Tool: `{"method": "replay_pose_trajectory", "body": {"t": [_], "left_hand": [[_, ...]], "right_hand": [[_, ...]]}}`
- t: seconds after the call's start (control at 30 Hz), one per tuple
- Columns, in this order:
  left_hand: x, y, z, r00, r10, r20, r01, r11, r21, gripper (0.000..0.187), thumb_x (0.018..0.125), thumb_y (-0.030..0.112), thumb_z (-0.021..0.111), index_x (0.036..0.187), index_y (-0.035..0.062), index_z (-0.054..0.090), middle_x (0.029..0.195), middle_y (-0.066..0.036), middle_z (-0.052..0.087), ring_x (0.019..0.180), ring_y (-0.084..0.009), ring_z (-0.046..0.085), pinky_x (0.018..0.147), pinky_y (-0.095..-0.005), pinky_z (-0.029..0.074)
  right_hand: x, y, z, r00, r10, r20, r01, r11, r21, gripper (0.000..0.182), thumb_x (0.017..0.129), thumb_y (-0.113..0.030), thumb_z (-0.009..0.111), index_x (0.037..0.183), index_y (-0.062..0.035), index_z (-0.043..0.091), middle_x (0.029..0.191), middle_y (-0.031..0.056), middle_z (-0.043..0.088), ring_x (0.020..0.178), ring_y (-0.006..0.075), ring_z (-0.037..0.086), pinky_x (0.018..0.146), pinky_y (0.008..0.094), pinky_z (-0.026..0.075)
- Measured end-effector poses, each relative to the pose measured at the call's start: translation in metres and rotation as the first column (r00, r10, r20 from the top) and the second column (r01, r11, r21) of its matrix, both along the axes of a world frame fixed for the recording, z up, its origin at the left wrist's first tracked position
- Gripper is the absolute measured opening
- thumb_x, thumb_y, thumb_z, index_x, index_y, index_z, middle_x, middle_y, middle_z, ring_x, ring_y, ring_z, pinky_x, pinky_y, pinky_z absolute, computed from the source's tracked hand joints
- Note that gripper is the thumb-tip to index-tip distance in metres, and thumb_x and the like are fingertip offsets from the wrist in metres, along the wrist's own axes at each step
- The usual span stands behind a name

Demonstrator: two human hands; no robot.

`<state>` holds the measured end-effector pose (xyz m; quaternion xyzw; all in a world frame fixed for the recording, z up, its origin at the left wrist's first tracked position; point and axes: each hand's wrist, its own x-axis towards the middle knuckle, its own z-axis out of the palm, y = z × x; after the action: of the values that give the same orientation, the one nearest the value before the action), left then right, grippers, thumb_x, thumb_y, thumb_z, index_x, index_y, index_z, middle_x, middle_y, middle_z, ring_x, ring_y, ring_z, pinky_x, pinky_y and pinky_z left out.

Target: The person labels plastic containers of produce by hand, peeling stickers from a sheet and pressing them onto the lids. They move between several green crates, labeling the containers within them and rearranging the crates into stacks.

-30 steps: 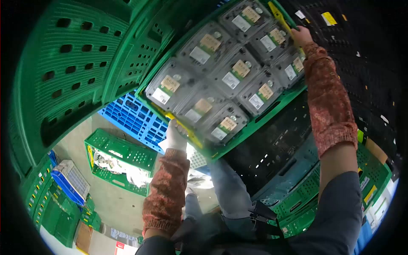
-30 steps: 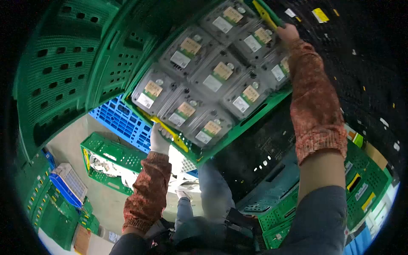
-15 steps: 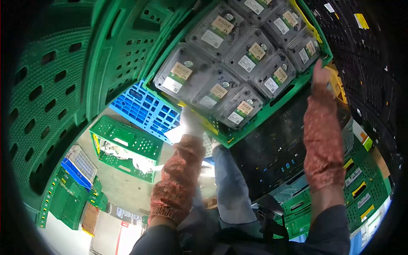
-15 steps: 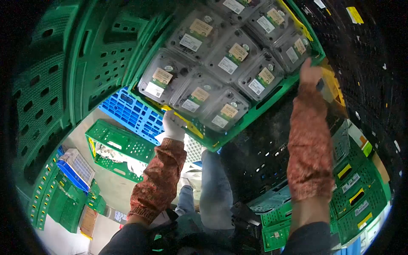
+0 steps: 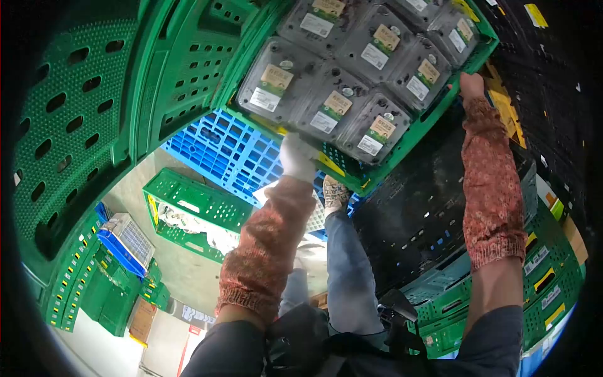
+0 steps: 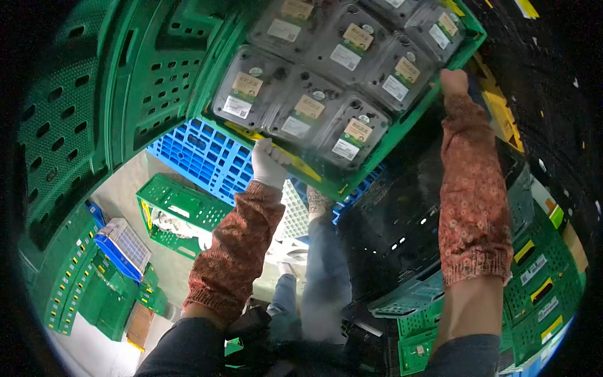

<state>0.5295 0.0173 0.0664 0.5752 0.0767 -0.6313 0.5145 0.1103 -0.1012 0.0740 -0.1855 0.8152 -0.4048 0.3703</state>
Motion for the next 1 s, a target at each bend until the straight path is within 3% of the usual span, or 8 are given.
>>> {"method": "replay_pose_trajectory", "body": {"t": [0.2, 0.33, 0.5, 0.53, 0.63, 0.73, 0.8, 1.0], "left_hand": [[0.004, -0.011, -0.004, 0.999, -0.042, 0.028, 0.044, 0.997, -0.059, 0.036, 0.085, 0.020, 0.048, 0.058, 0.0174, 0.024, 0.051, 0.002, 0.016, 0.044, -0.0158, 0.017, 0.045, -0.0321, 0.022], [0.001, 0.007, 0.000, 0.992, -0.077, 0.097, 0.083, 0.994, -0.070, 0.037, 0.084, 0.019, 0.048, 0.057, 0.0179, 0.023, 0.051, 0.003, 0.016, 0.044, -0.0151, 0.016, 0.047, -0.0323, 0.023], [0.014, -0.011, -0.012, 0.981, -0.177, 0.074, 0.184, 0.977, -0.107, 0.035, 0.083, 0.020, 0.049, 0.057, 0.0181, 0.024, 0.051, 0.004, 0.024, 0.044, -0.0159, 0.025, 0.049, -0.0329, 0.028], [0.022, -0.014, -0.024, 0.971, -0.230, 0.069, 0.238, 0.962, -0.138, 0.034, 0.083, 0.020, 0.048, 0.057, 0.0178, 0.025, 0.051, 0.003, 0.026, 0.046, -0.0166, 0.026, 0.050, -0.0339, 0.030], [0.031, -0.001, -0.047, 0.954, -0.283, 0.096, 0.294, 0.947, -0.128, 0.031, 0.083, 0.020, 0.047, 0.058, 0.0169, 0.029, 0.053, 0.001, 0.030, 0.050, -0.0188, 0.031, 0.054, -0.0368, 0.033], [0.031, 0.044, -0.054, 0.944, -0.327, 0.049, 0.329, 0.944, -0.033, 0.028, 0.084, 0.020, 0.046, 0.059, 0.0160, 0.032, 0.054, -0.002, 0.034, 0.054, -0.0210, 0.036, 0.059, -0.0398, 0.037], [0.025, 0.067, -0.054, 0.939, -0.343, -0.027, 0.344, 0.937, 0.065, 0.027, 0.084, 0.020, 0.046, 0.060, 0.0154, 0.035, 0.055, -0.003, 0.037, 0.056, -0.0225, 0.040, 0.062, -0.0418, 0.039], [0.025, 0.032, -0.035, 0.944, -0.330, -0.015, 0.322, 0.910, 0.261, 0.025, 0.085, 0.019, 0.049, 0.063, 0.0135, 0.038, 0.059, -0.006, 0.041, 0.061, -0.0268, 0.045, 0.074, -0.0515, 0.046]], "right_hand": [[0.023, 0.001, 0.005, 0.997, -0.043, -0.063, 0.041, 0.998, -0.040, 0.033, 0.090, -0.005, 0.048, 0.117, 0.0146, 0.047, 0.104, 0.0229, 0.058, 0.079, 0.0335, 0.065, 0.065, 0.0458, 0.053], [-0.012, 0.016, -0.069, 0.704, 0.466, -0.535, -0.437, 0.879, 0.190, 0.038, 0.089, -0.007, 0.049, 0.122, 0.0111, 0.043, 0.109, 0.0277, 0.058, 0.086, 0.0374, 0.064, 0.077, 0.0490, 0.051], [0.020, 0.010, -0.042, 0.902, 0.164, -0.399, -0.211, 0.974, -0.079, 0.041, 0.088, -0.011, 0.052, 0.122, 0.0080, 0.040, 0.105, 0.0304, 0.059, 0.091, 0.0418, 0.062, 0.083, 0.0473, 0.049], [0.031, 0.015, -0.035, 0.826, 0.188, -0.532, -0.224, 0.975, -0.005, 0.046, 0.085, -0.014, 0.055, 0.119, 0.0100, 0.037, 0.100, 0.0301, 0.061, 0.089, 0.0438, 0.062, 0.081, 0.0514, 0.048], [0.051, 0.047, -0.018, 0.916, 0.214, -0.340, -0.266, 0.957, -0.114, 0.058, 0.084, -0.010, 0.054, 0.131, 0.0090, 0.024, 0.094, 0.0346, 0.060, 0.092, 0.0479, 0.060, 0.078, 0.0488, 0.049], [0.089, 0.133, -0.008, 0.927, 0.254, -0.274, -0.236, 0.967, 0.100, 0.073, 0.085, -0.013, 0.053, 0.142, 0.0048, 0.011, 0.100, 0.0327, 0.061, 0.090, 0.0459, 0.061, 0.083, 0.0480, 0.049], [0.107, 0.212, -0.029, 0.912, 0.328, -0.245, -0.281, 0.937, 0.206, 0.080, 0.087, -0.018, 0.052, 0.145, 0.0029, 0.002, 0.087, 0.0298, 0.063, 0.075, 0.0421, 0.063, 0.068, 0.0491, 0.051], [0.156, 0.180, 0.004, 0.944, 0.319, -0.083, -0.280, 0.909, 0.309, 0.088, 0.085, -0.010, 0.053, 0.147, -0.0053, -0.010, 0.091, 0.0273, 0.064, 0.082, 0.0403, 0.063, 0.071, 0.0458, 0.049]]}}
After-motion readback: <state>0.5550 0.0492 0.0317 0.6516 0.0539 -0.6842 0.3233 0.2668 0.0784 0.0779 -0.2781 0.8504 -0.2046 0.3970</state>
